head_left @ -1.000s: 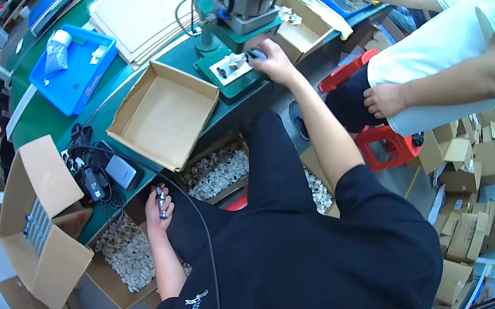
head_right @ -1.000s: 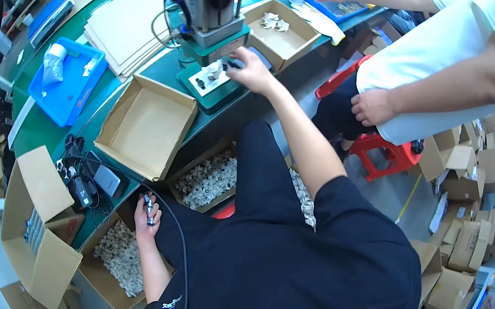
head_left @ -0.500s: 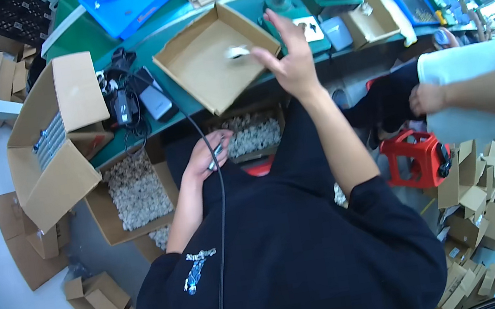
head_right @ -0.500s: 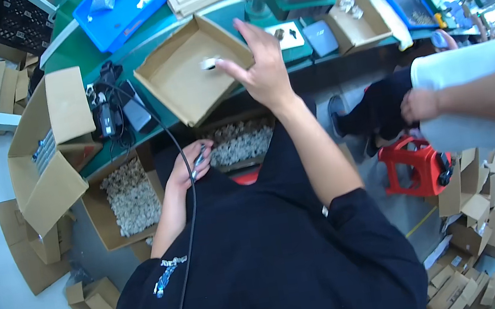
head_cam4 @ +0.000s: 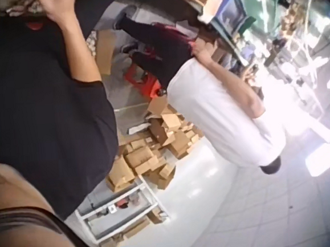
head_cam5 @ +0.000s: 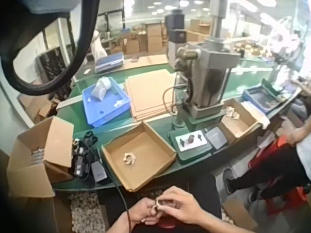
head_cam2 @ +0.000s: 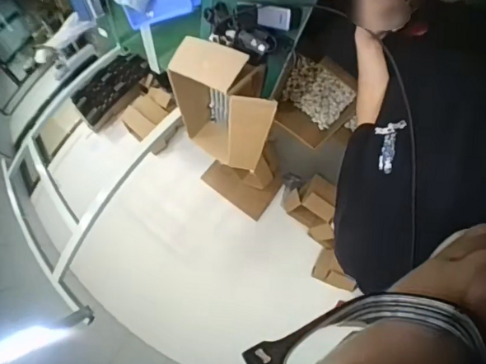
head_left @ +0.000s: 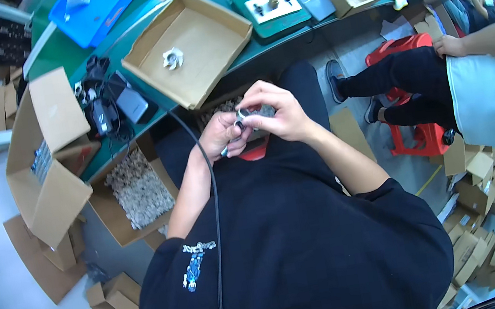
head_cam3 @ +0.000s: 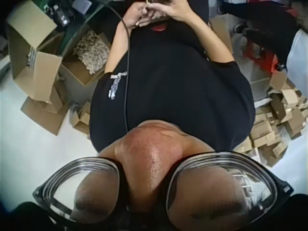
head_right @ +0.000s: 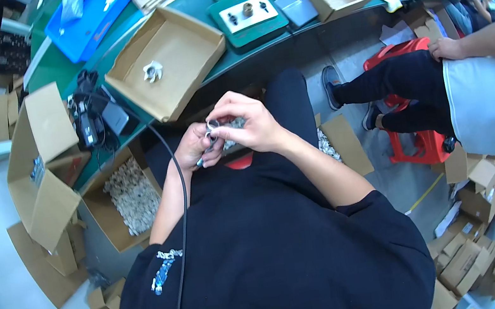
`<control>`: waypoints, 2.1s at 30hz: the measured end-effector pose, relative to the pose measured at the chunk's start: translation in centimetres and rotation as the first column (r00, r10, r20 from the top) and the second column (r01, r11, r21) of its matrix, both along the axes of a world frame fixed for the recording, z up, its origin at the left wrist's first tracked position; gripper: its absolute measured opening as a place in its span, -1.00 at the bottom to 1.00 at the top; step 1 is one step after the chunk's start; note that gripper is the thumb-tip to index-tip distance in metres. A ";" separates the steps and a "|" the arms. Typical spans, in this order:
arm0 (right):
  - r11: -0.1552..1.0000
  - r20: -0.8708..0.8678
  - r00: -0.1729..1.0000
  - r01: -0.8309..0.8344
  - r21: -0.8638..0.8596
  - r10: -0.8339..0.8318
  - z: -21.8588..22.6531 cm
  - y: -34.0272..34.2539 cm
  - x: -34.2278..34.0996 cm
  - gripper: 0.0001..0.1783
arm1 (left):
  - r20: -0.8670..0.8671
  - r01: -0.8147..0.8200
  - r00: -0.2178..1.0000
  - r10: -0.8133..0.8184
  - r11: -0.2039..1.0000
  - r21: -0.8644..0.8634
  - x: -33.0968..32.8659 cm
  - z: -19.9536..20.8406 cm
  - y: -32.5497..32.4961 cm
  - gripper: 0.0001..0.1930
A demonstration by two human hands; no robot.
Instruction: Manually assembling small electronic components using a press jig at a workbench.
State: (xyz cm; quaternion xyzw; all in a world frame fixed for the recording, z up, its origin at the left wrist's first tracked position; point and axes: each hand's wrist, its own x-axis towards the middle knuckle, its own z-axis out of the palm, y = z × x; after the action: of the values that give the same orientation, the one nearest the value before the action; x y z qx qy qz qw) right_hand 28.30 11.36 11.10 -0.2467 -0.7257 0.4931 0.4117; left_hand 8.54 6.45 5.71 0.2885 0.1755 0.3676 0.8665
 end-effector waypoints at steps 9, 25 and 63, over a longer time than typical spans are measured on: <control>0.712 0.138 0.728 0.582 0.393 -0.671 2.3 14.4 4.8 -0.74 | -0.263 -0.241 0.946 0.189 0.954 -0.181 -1.4 -1.3 -1.8 -0.56; 0.783 0.370 0.691 0.544 0.301 -0.622 6.1 23.2 10.5 -0.69 | -0.221 -0.687 0.702 0.677 0.561 -0.462 -12.5 -9.7 -5.9 -0.65; 0.761 0.593 0.478 0.432 0.484 -0.648 6.5 27.8 15.8 -0.75 | -0.199 -0.738 0.657 0.727 0.564 -0.372 -12.8 -10.2 -6.3 -0.68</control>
State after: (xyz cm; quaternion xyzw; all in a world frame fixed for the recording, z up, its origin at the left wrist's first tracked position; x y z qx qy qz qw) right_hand 44.10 39.12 17.60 -0.5817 -0.7688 0.0908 0.2495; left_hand -4.23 0.12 -4.48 -0.0001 0.3641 0.6427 0.6740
